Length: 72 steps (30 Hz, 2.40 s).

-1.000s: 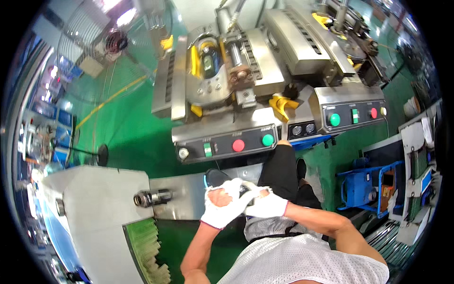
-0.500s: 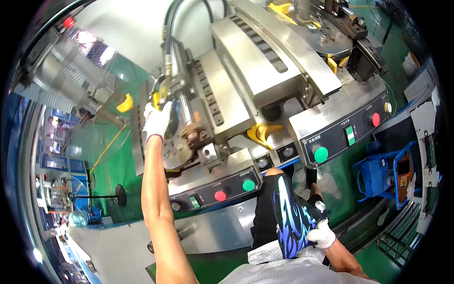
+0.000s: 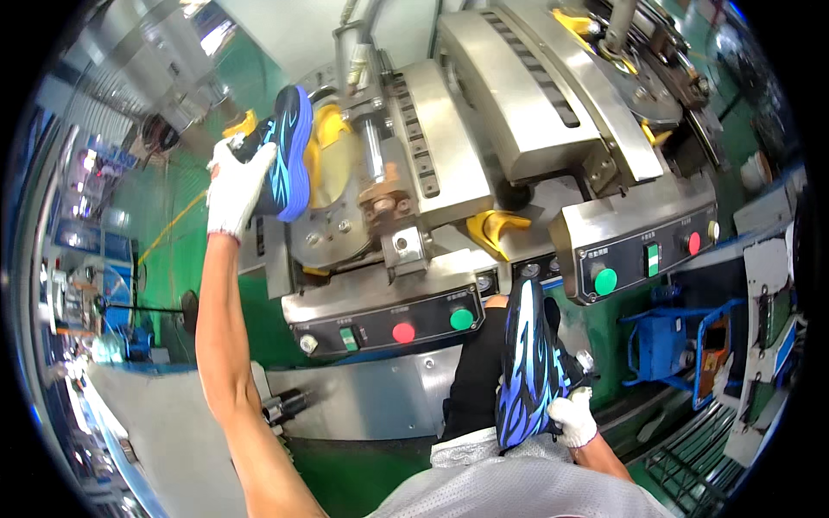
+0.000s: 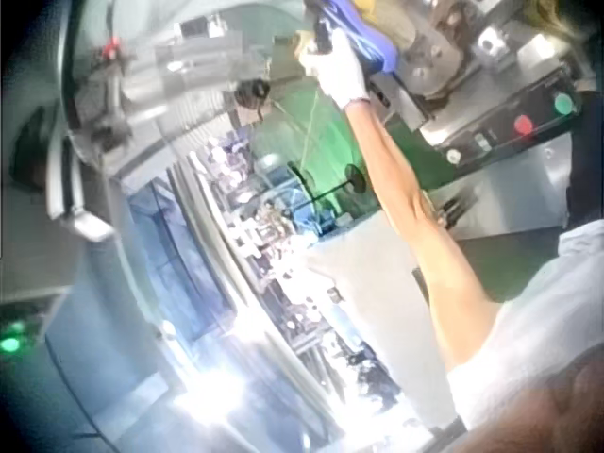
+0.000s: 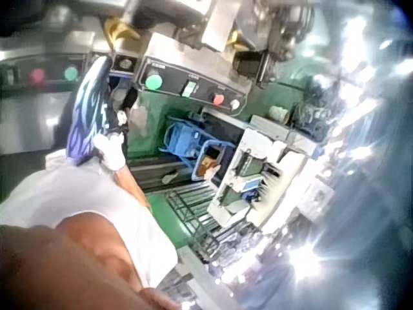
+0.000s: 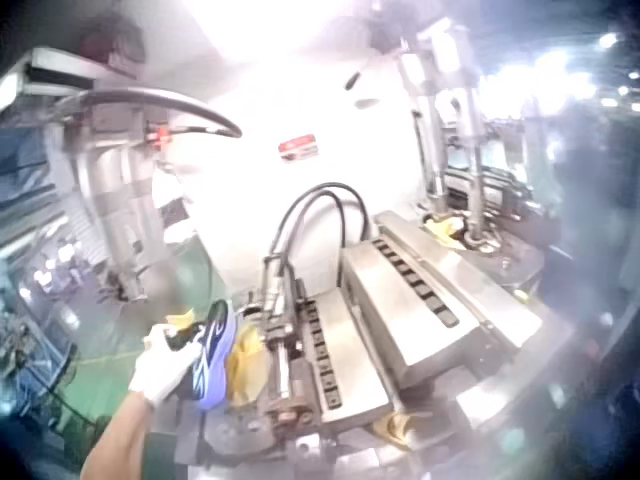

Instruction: The person, wearing white gloves, repeatedly places blue shoe components into a lasting machine, operates the machine via its buttons, and then transfers the processed components to a nearby conveyor belt.

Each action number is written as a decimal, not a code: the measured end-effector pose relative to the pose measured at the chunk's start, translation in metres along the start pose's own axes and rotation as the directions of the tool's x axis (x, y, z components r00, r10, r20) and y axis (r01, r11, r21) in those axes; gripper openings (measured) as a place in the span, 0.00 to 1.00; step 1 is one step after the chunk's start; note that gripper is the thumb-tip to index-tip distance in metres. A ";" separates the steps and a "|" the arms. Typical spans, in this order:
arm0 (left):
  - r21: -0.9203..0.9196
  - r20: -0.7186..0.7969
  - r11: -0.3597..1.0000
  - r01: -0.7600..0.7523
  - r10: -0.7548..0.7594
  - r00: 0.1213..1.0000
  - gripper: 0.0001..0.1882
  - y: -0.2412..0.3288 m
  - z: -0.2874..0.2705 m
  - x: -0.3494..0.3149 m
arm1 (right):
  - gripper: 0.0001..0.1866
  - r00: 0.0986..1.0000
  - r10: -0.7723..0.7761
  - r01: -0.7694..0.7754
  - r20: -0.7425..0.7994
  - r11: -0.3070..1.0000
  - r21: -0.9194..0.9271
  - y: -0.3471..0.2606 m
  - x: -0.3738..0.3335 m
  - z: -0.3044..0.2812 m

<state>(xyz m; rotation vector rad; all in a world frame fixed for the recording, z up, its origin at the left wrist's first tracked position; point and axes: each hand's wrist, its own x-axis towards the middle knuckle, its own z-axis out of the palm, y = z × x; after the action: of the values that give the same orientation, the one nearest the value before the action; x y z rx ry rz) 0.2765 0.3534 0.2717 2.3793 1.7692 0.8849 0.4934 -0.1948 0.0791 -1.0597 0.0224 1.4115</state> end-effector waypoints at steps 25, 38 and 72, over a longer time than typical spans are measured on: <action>-0.390 0.319 0.824 0.410 -0.297 0.900 0.37 -0.228 -0.009 -0.544 | 0.29 0.856 -0.465 0.235 0.224 -0.035 -0.971 -0.126 0.396 0.455; -0.358 0.453 0.773 0.524 -0.347 0.821 0.38 -0.223 -0.014 -0.529 | 0.33 0.867 -0.393 0.089 0.307 -0.484 -0.871 -0.101 0.426 0.448; -0.789 0.194 0.474 -0.391 0.796 0.573 0.17 0.233 0.027 -0.431 | 0.48 0.646 -0.722 0.556 0.249 0.222 -0.801 0.019 -0.091 -0.044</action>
<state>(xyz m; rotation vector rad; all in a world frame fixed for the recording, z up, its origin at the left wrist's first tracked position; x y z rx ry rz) 0.4122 -0.1042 0.1558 2.3411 0.1883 0.5928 0.4811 -0.2957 0.0965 -1.7108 -0.9949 0.4343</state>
